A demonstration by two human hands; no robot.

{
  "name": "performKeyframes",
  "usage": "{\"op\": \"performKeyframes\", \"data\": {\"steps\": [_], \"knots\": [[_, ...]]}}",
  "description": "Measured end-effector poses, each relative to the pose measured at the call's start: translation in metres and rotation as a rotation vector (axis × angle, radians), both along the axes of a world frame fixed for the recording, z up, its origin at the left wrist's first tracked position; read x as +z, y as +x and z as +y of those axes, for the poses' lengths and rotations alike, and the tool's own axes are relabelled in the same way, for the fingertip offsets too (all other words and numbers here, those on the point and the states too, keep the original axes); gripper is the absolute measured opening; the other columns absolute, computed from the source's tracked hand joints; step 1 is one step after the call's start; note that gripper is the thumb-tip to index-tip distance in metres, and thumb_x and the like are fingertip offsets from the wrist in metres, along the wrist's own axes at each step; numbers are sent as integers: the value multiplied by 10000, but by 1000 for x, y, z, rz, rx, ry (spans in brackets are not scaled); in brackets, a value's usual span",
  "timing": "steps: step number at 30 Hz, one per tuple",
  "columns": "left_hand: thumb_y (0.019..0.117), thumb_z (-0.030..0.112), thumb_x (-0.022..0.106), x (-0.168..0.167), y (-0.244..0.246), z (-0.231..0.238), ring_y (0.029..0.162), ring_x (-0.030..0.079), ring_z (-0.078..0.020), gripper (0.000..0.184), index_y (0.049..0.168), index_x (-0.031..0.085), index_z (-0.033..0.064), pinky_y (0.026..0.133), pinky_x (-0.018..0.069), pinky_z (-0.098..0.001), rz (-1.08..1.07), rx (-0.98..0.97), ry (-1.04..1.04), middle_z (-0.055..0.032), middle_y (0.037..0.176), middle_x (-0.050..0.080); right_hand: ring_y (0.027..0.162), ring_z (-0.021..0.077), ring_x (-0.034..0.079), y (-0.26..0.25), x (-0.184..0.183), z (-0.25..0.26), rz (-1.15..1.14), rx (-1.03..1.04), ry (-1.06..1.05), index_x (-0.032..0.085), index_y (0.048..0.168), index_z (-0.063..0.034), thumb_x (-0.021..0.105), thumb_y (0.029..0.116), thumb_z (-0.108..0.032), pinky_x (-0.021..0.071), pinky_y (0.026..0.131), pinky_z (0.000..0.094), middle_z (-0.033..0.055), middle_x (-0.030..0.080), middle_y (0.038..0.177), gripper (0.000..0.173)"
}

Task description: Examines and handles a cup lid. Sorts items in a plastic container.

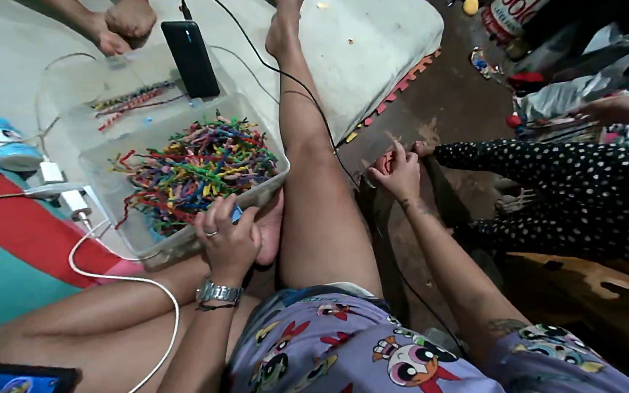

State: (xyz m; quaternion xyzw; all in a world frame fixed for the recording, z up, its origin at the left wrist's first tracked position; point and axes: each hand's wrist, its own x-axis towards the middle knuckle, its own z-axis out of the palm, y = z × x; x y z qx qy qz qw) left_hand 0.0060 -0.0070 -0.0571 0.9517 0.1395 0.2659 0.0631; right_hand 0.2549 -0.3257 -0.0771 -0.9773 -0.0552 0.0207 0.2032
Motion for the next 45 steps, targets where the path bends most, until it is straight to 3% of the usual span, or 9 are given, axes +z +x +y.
{"op": "performKeyframes", "data": {"steps": [4,23,27,30,32,36,41,43,45], "knots": [[911,173,574,0,2,-2,1349,472,-447,209,994,765,163,1132,237,-633,-8,13,-4,-217,1334,607,1241,521,505,21,-4,-10,5,161,47,608,1371,-79,831,777,-469,436,992,667,294,522,1396,745],[901,163,588,0,4,-4,1330,479,-466,190,982,758,143,1130,238,-644,-29,32,39,-238,1325,596,1157,466,575,11,-43,-8,-601,102,375,570,1060,104,892,731,-350,479,1009,515,353,581,1176,646],[906,180,585,2,4,-4,1313,492,-455,188,974,759,158,1126,253,-625,-24,37,59,-230,1318,601,1145,385,567,4,-42,-4,-583,-46,498,568,890,62,761,860,-320,461,1005,459,298,582,1152,429],[905,179,585,1,5,-4,1301,499,-457,185,969,757,156,1123,253,-617,-40,34,73,-235,1302,604,1220,273,532,-22,-14,16,-353,-236,666,518,1078,123,456,1046,-193,445,1041,366,261,531,1269,323],[907,178,584,1,6,-5,1302,500,-457,187,970,759,155,1123,248,-618,-46,33,73,-243,1299,607,1233,197,540,-33,-10,21,-314,-289,759,413,1273,135,367,1050,-117,459,1036,314,240,521,1317,340],[905,176,584,1,5,-4,1306,496,-456,187,972,757,155,1120,252,-621,-41,34,77,-240,1300,604,1259,171,554,-36,-17,9,-311,-210,796,374,1374,115,341,1005,-48,471,1051,310,230,521,1376,405],[901,177,584,2,5,-4,1316,482,-463,189,970,757,144,1118,240,-628,-37,31,49,-245,1318,596,1345,333,505,-11,-25,-21,-348,22,591,554,1270,131,359,978,-7,404,1138,410,290,535,1393,378],[904,174,581,3,4,-4,1320,478,-467,188,974,752,141,1122,239,-628,-31,25,44,-243,1323,593,1425,419,393,-24,-1,-15,-259,-34,333,561,1350,47,404,1027,-105,343,1164,524,273,410,1526,390],[915,177,573,3,3,-4,1334,473,-483,201,995,751,129,1121,242,-652,-13,15,36,-252,1335,592,1316,489,461,-38,10,-5,-257,-77,147,576,1360,8,503,1039,-248,392,1069,607,300,467,1441,417]]}}
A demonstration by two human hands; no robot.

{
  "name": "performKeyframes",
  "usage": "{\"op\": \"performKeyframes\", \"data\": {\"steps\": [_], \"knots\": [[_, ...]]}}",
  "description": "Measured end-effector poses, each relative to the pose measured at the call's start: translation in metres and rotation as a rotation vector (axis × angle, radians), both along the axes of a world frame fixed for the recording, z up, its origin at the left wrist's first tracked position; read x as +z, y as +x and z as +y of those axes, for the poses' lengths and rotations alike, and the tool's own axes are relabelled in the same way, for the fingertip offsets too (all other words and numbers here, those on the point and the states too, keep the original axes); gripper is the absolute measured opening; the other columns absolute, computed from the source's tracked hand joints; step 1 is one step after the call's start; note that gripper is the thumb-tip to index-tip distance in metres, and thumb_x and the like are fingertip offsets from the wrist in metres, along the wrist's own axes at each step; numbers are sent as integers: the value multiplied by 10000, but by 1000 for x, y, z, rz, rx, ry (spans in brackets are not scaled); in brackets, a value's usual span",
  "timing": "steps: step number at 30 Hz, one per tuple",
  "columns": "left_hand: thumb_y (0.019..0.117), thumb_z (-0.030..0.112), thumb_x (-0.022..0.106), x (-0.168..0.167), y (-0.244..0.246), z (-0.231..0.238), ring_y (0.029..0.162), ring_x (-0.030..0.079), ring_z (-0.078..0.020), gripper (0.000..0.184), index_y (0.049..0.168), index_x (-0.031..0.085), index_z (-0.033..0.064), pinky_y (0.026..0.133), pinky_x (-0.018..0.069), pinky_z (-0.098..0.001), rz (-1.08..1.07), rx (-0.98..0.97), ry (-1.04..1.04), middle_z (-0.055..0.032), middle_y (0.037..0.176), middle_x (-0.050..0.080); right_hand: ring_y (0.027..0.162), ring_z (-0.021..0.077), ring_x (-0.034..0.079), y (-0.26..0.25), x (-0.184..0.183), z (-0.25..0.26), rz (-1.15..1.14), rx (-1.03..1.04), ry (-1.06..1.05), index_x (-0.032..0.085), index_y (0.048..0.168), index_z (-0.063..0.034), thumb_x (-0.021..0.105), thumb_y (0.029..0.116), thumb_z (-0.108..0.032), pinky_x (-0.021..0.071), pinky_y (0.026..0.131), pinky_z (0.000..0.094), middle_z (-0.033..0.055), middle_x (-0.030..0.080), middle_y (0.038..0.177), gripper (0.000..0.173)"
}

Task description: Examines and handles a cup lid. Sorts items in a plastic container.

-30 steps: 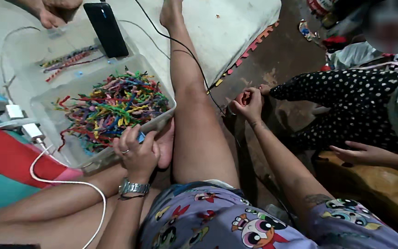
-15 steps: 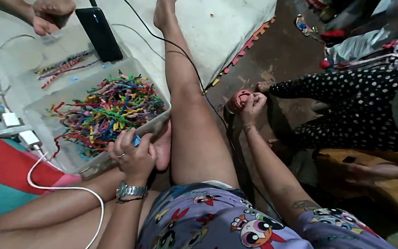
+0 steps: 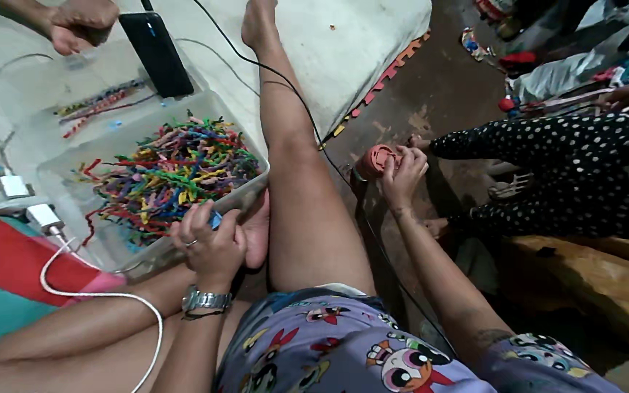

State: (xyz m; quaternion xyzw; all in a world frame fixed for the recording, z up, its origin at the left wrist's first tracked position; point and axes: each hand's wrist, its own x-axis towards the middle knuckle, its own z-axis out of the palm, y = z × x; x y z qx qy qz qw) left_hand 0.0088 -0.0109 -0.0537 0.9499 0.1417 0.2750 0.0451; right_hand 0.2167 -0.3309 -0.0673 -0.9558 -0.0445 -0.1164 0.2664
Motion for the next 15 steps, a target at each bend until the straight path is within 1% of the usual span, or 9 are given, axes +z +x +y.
{"op": "performKeyframes", "data": {"steps": [1,2,3,4,6,7,10,13,15], "knots": [[920,181,569,-1,-1,0,1341,469,-487,210,1006,753,130,1122,241,-662,7,0,-7,-252,1341,593,1260,499,510,-6,1,4,18,8,-55,580,1349,15,552,1022,-279,423,1034,622,310,520,1374,441],[924,182,567,-1,-1,1,1347,463,-487,214,1014,754,132,1125,235,-664,10,1,-12,-251,1346,592,1223,490,556,-11,-1,6,39,33,-99,589,1331,19,591,1005,-295,457,1013,622,301,571,1316,453],[921,183,567,-2,-1,1,1352,459,-484,216,1015,754,134,1126,232,-662,8,3,-12,-248,1349,590,1187,485,584,-14,-4,8,54,62,-118,600,1312,25,627,989,-299,477,985,623,293,601,1274,458],[918,184,569,-3,0,0,1353,458,-481,212,1008,755,138,1127,231,-660,2,6,-9,-244,1348,590,1179,482,589,-15,-6,10,68,87,-127,610,1297,25,646,984,-304,479,980,624,285,611,1267,456],[915,182,573,-3,0,0,1347,460,-478,204,995,756,140,1124,234,-653,-10,6,8,-242,1342,592,1209,480,576,-13,-8,14,82,106,-146,619,1303,19,625,1000,-323,474,994,620,270,601,1321,457],[915,178,571,-3,0,0,1342,463,-480,203,993,755,139,1120,239,-650,-11,5,15,-244,1339,592,1208,478,576,-11,-8,16,79,108,-156,619,1302,14,608,1010,-334,474,990,616,266,601,1323,455],[907,170,573,-2,0,0,1336,470,-479,203,990,754,133,1114,247,-650,-8,1,11,-252,1334,591,1128,489,593,-7,-7,21,52,78,-180,640,1271,-15,577,1032,-361,493,908,620,268,627,1230,426],[909,171,569,-2,1,-1,1332,470,-475,202,989,752,136,1123,238,-643,-10,9,15,-249,1329,589,1086,474,623,-2,-10,21,27,69,-211,652,1255,-20,533,1047,-333,468,924,622,250,672,1158,394],[907,174,576,-2,1,0,1333,467,-470,194,983,751,142,1127,231,-640,-15,8,15,-241,1331,587,1066,461,637,0,-9,21,25,82,-229,659,1230,-20,526,1041,-315,463,914,623,241,683,1131,374]]}}
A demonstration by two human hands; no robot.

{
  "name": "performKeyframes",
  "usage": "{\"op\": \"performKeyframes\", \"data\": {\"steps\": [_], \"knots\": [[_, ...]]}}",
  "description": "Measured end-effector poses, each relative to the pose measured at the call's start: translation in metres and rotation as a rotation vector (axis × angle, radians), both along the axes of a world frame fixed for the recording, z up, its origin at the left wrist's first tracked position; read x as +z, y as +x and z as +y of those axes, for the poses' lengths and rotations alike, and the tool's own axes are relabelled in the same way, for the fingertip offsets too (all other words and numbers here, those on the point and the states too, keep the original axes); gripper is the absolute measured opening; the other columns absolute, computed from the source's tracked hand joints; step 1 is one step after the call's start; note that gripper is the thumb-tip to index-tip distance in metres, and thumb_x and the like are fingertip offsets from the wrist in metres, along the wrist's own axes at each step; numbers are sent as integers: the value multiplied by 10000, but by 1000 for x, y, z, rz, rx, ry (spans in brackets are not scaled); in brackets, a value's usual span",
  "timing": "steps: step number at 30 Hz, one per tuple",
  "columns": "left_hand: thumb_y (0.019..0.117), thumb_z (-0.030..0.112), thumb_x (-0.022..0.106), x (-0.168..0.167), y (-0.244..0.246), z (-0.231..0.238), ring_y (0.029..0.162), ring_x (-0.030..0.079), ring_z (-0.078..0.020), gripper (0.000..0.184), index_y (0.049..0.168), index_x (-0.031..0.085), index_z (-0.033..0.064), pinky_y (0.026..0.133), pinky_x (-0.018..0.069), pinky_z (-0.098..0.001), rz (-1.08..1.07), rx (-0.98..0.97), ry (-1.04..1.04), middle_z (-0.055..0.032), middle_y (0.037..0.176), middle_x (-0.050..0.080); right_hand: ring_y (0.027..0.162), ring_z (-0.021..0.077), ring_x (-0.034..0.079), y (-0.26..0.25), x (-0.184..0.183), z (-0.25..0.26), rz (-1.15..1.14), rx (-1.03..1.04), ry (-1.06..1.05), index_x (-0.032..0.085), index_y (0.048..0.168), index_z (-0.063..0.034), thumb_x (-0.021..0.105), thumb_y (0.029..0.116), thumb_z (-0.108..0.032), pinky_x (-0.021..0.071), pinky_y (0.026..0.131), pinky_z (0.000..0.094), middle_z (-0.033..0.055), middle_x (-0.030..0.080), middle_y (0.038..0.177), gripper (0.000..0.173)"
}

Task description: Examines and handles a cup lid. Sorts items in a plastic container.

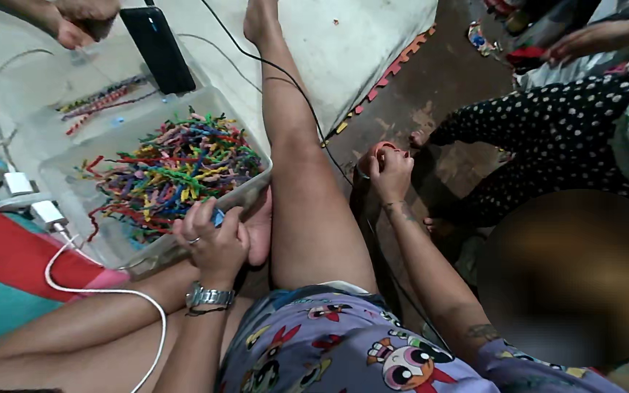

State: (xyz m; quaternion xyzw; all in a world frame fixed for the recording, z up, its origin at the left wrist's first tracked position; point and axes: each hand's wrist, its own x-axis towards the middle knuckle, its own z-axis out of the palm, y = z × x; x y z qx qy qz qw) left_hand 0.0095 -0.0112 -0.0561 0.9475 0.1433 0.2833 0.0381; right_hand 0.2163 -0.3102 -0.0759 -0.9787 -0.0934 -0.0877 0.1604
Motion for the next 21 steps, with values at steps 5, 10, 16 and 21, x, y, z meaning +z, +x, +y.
{"op": "performKeyframes", "data": {"steps": [5,10,16,21], "knots": [[911,180,581,-1,1,0,1336,469,-468,194,987,756,144,1119,243,-644,3,2,-4,-241,1334,591,1137,485,615,8,15,3,153,-8,13,623,1371,-98,537,1030,-217,489,904,644,248,667,1219,372],[908,177,581,-1,1,0,1335,470,-463,192,987,752,141,1121,244,-638,-13,-3,1,-238,1338,587,1142,518,616,6,32,15,305,-113,51,115,1648,-101,537,1047,-234,510,884,663,309,610,1285,746],[920,182,586,2,1,-1,1351,464,-458,189,991,754,132,1134,232,-647,9,-7,-27,-233,1354,582,1287,427,559,-14,23,0,169,-151,366,238,1613,-58,591,1018,-267,476,1031,577,278,464,1502,722],[928,189,593,0,1,-1,1349,463,-459,176,987,751,141,1132,233,-650,-4,-4,-17,-231,1354,579,1032,289,611,-8,33,-42,-252,-131,411,749,897,8,660,989,-306,515,914,403,223,622,1133,339]]}}
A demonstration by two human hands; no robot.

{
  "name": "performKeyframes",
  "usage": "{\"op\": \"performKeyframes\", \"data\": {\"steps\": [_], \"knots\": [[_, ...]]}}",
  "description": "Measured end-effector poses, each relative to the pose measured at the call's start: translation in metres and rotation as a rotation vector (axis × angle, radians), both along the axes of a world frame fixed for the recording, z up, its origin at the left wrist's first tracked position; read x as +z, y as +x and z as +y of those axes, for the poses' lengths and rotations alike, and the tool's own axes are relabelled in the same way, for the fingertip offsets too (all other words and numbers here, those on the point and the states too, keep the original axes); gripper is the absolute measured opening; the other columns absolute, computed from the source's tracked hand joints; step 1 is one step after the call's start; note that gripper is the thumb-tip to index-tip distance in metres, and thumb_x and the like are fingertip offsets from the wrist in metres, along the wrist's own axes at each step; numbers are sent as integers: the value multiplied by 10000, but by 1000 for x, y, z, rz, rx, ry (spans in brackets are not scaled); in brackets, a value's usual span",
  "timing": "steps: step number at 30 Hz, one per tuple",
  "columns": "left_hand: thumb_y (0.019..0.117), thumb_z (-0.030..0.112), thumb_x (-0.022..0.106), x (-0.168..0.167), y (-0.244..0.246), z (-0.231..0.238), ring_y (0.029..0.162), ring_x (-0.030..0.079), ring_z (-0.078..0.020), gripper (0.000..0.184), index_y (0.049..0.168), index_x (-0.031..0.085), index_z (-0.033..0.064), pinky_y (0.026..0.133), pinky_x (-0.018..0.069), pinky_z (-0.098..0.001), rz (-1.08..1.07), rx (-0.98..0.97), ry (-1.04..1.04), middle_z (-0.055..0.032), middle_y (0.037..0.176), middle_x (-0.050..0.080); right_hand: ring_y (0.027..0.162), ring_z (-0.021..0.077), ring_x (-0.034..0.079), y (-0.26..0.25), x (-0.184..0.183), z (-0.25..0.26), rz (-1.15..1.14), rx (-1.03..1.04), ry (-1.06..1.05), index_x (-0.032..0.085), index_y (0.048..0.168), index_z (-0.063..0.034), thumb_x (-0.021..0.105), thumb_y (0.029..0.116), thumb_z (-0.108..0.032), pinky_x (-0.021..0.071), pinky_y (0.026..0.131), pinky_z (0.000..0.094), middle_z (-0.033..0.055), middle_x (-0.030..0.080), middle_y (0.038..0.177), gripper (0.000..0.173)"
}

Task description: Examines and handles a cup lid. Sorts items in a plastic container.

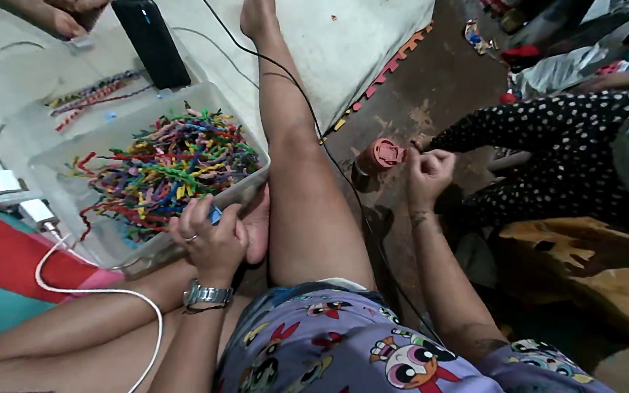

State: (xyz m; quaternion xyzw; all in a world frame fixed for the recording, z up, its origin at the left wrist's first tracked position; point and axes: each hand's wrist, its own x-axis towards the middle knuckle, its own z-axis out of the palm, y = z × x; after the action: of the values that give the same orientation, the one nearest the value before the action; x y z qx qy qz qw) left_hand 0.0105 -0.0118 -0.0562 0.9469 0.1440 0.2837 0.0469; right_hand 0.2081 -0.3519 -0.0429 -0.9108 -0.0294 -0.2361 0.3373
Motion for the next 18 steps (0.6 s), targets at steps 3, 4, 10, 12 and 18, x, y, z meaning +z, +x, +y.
{"op": "performKeyframes", "data": {"steps": [3,4,10,12,18], "knots": [[917,184,589,1,1,-1,1337,467,-463,175,972,747,134,1122,236,-650,-5,2,6,-241,1333,583,1284,343,496,13,32,-13,-59,-92,-48,697,848,44,608,1005,-261,407,1096,426,265,527,1362,355],[916,184,586,1,1,-1,1334,469,-467,182,977,748,131,1119,237,-653,-1,3,5,-245,1330,584,1374,390,414,21,37,-16,-34,-105,-43,673,934,89,615,991,-247,354,1143,457,300,415,1488,346],[913,180,588,3,0,0,1342,470,-459,190,990,756,138,1126,232,-648,3,1,1,-240,1336,588,1156,292,590,22,41,5,390,-70,249,115,1610,0,566,966,-74,525,942,387,271,469,1435,790],[913,179,587,2,-1,0,1350,463,-455,186,991,752,140,1130,228,-645,0,3,1,-237,1340,586,1092,382,635,-1,33,21,550,-21,149,201,1586,7,541,1033,-185,534,921,520,297,577,1305,677],[904,184,587,1,0,0,1343,461,-469,187,978,754,142,1124,229,-645,-1,-2,12,-244,1340,584,1212,532,573,-12,-1,49,676,-139,61,-38,1650,-162,670,949,-522,492,953,656,350,394,1511,1060]]}}
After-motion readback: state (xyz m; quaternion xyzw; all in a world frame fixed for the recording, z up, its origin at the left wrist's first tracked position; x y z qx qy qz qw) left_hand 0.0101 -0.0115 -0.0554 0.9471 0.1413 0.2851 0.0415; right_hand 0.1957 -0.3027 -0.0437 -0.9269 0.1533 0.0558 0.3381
